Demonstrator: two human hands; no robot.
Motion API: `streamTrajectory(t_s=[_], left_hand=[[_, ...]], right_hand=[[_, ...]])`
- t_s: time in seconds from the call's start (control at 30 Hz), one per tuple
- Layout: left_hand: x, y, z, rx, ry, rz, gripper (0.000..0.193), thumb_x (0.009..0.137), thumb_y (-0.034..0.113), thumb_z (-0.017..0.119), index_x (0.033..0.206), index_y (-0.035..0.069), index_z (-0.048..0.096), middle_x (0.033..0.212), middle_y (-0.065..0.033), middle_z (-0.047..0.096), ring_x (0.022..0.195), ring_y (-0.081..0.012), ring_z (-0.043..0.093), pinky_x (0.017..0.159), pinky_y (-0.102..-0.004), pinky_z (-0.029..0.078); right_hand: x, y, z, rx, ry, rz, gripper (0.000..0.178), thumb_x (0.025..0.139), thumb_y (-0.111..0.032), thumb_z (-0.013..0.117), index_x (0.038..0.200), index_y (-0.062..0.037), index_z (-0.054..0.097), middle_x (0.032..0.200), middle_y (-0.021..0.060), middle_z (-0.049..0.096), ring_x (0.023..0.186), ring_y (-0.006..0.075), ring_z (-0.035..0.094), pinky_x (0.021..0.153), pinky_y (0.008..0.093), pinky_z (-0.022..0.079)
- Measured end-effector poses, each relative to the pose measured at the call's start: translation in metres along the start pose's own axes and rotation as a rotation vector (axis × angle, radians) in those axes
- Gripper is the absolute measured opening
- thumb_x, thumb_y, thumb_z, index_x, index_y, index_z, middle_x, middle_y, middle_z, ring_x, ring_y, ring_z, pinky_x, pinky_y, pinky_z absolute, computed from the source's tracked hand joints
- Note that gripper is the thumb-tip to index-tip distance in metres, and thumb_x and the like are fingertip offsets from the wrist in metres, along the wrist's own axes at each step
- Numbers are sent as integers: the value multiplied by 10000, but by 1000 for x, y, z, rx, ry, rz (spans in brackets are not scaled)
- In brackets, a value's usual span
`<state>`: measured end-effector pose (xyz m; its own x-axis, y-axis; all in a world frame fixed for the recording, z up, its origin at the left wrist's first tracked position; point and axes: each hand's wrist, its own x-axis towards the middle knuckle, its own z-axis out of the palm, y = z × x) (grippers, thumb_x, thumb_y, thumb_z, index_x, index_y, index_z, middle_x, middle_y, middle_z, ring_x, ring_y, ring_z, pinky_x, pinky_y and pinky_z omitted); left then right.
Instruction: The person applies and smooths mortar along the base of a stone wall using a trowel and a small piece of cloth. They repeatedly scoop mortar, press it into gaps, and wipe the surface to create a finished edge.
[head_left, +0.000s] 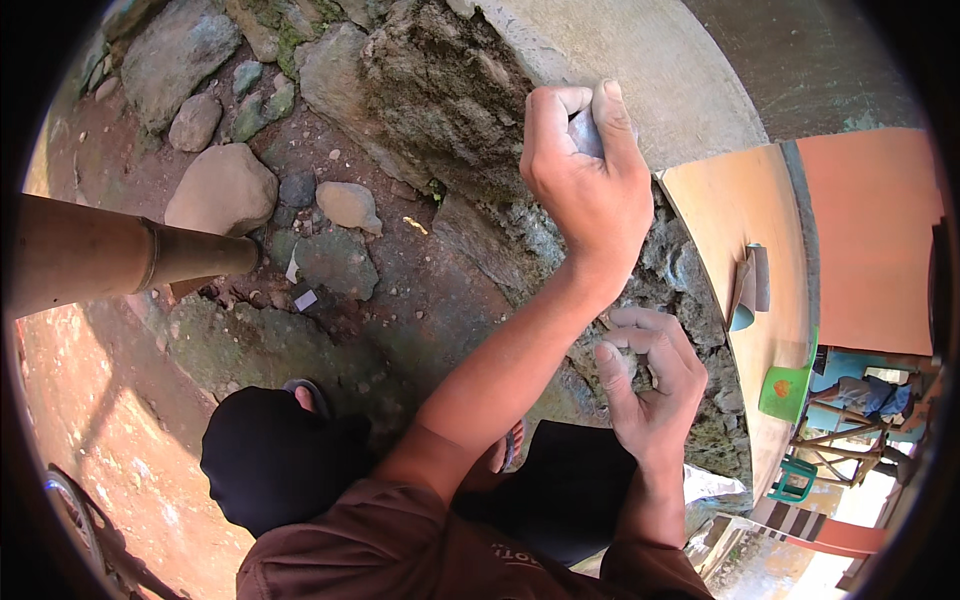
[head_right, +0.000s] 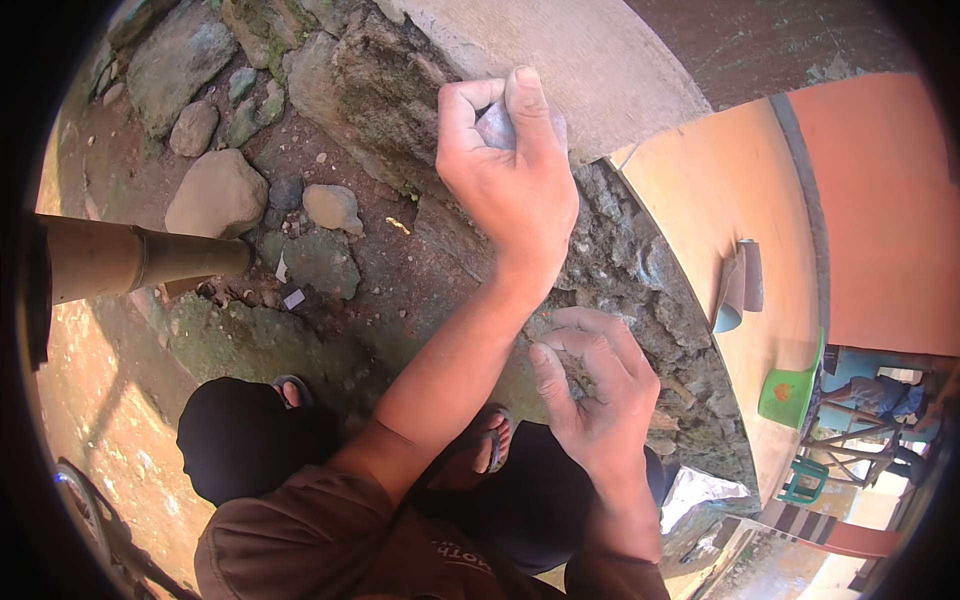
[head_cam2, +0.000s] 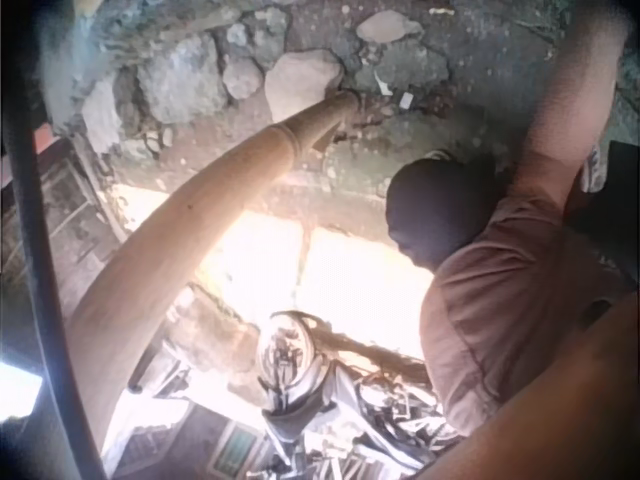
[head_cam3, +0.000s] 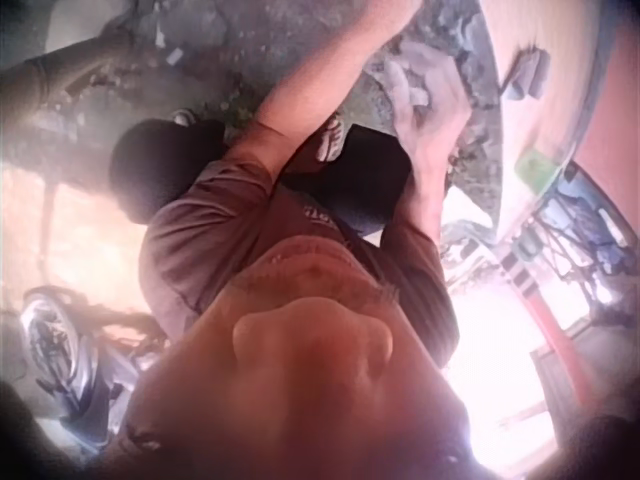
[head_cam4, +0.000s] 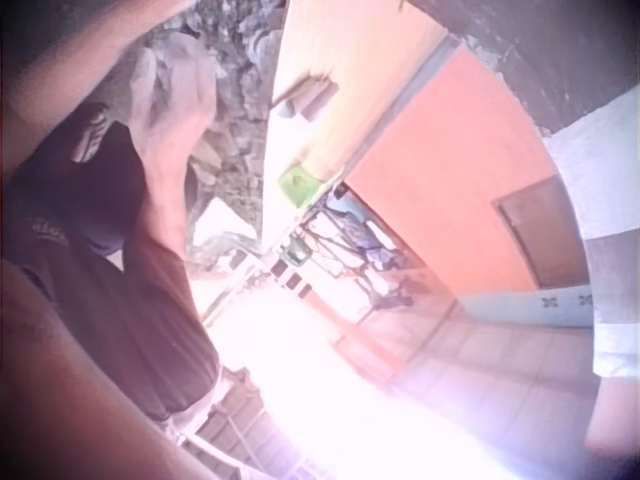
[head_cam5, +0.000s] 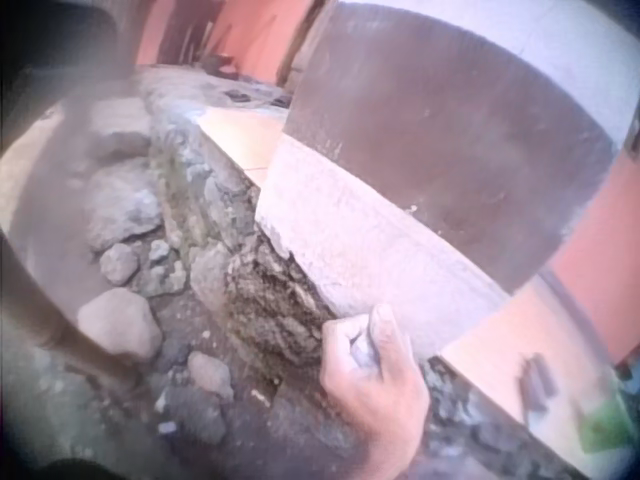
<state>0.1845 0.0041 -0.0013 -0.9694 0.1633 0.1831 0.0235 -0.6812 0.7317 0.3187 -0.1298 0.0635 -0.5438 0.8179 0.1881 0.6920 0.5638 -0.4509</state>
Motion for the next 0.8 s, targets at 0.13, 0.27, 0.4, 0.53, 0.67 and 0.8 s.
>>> streamTrajectory(t_s=[0.13,0.27,0.4,0.53,0.67,0.8], left_hand=[[55,9,-3,-114,47,-105,219,1026,115,642,919,4,486,648,-41,578,494,-59,509,404,-225,372],[62,14,-8,-40,48,-65,215,1023,105,637,893,-3,504,715,-35,574,562,-73,529,453,-257,398],[2,2,-3,-27,-7,-51,199,1020,106,648,924,0,510,658,-34,590,521,-47,524,416,-223,385],[37,15,-4,-94,29,-127,194,1024,111,638,916,-4,525,663,-51,592,506,-70,525,405,-247,391],[58,17,-13,-37,28,-158,187,1019,95,639,931,-7,510,662,-56,577,504,-83,527,402,-246,392],[-5,14,-3,-117,-10,-199,181,1024,83,629,943,-9,495,674,-44,580,529,-77,538,412,-237,409]], right_hand=[[-3,-3,0,-7,15,-46,120,859,-79,774,916,-11,693,1042,156,723,943,303,708,855,376,546],[-7,2,-6,-28,36,-75,138,848,-79,796,932,-21,704,1050,150,718,925,310,714,812,376,564],[-7,8,-5,-19,22,-18,139,846,-72,796,930,-17,701,1047,148,717,920,308,713,807,377,563],[-8,2,-7,-17,41,-54,134,843,-64,793,926,-18,699,1041,148,716,912,306,711,808,378,562],[-11,-3,-11,0,47,-34,123,854,-80,772,907,-5,689,1042,161,727,960,293,703,855,359,538],[-8,7,-6,-33,36,-66,128,842,-61,788,927,-22,701,1042,139,720,915,305,714,811,378,563]])
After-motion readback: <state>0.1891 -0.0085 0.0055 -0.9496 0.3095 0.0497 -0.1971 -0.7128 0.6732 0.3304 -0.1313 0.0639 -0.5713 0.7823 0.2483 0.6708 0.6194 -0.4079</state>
